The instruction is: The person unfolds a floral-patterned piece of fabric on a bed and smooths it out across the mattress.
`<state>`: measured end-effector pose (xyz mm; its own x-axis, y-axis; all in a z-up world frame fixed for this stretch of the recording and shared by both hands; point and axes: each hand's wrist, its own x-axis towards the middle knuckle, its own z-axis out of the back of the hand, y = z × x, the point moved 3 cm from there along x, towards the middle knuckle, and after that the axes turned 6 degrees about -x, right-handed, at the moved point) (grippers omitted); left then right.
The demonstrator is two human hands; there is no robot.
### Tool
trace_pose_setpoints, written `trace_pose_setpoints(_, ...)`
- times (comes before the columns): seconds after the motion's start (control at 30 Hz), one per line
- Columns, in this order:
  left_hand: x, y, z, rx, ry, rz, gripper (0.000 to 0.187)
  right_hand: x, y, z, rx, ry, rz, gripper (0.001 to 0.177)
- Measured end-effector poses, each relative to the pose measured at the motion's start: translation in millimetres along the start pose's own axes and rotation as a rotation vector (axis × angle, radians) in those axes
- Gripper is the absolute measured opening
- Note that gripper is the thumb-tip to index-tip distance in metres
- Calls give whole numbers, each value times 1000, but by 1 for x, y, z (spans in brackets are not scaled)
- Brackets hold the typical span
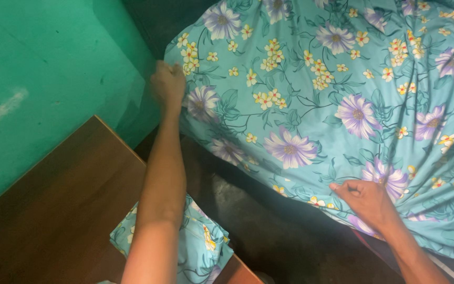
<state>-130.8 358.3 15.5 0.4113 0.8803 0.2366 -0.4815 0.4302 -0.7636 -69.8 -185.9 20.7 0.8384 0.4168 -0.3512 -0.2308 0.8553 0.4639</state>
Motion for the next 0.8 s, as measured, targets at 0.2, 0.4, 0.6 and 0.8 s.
trace_pose_setpoints(0.2,-40,-72,1,-315,966,-71,41,-5,3,1,42,-30,54,49)
trace_pose_setpoints(0.4,-91,-95,-51,57,1130,-529,58,-7,0,0,1,-72,99,43)
trace_pose_setpoints(0.6,-121,-98,-88,454,947,-561,70,-42,11,-2,-84,-449,654,30)
trace_pose_setpoints(0.8,-195,-95,-72,386,987,-805,32,-68,17,-13,-462,-392,968,30)
